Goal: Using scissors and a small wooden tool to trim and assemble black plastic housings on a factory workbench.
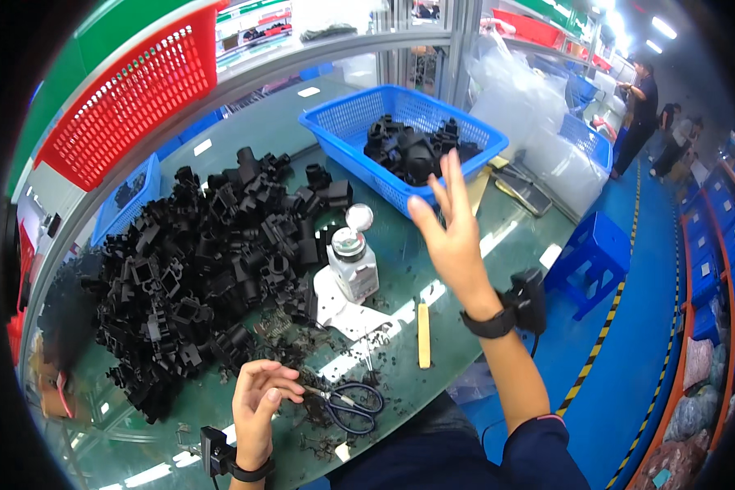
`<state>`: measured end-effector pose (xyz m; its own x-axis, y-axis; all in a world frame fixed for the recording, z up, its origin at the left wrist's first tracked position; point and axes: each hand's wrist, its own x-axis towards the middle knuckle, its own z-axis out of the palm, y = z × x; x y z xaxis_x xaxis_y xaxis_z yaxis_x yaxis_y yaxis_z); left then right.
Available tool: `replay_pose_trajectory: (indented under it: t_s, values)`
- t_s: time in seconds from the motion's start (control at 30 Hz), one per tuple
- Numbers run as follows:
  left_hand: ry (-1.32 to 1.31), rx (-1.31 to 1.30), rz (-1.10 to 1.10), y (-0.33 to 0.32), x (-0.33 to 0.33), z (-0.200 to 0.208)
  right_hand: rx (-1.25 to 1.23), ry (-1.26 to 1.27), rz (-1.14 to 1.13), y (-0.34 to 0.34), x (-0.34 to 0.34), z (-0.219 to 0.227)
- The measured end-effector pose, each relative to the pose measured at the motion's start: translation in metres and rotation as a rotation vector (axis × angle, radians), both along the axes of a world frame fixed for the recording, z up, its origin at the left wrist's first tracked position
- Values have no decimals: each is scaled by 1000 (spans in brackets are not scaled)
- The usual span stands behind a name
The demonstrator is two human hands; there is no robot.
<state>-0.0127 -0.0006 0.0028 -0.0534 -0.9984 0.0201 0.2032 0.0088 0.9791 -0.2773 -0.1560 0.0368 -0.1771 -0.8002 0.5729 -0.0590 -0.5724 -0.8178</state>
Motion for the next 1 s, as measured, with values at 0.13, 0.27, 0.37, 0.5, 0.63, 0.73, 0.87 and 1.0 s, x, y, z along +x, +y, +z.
replay_pose_trajectory:
  t_s: [0.13,0.27,0.37,0.5,0.63,0.73,0.87,1.0]
  values:
    - [-282,-199,106,-16,22,-3,63,198,-15,25,-3,-24]
    - [-809,-479,573,-31,50,3,240,98,-66,48,-16,-48]
    - [-1338,-618,766,-34,64,9,350,446,-124,68,-11,-43]
    - [-1429,-548,590,-39,62,-12,486,1002,-251,91,-25,-70]
    - [-1404,-569,629,-40,59,-14,496,1030,-295,96,-20,-80]
    - [-1308,-538,621,-40,61,-15,418,995,-326,93,-18,-91]
    - [-1256,-555,629,-39,60,-16,419,838,-321,89,-21,-97]
    - [-1321,-527,640,-36,58,-11,478,443,-231,92,-28,-96]
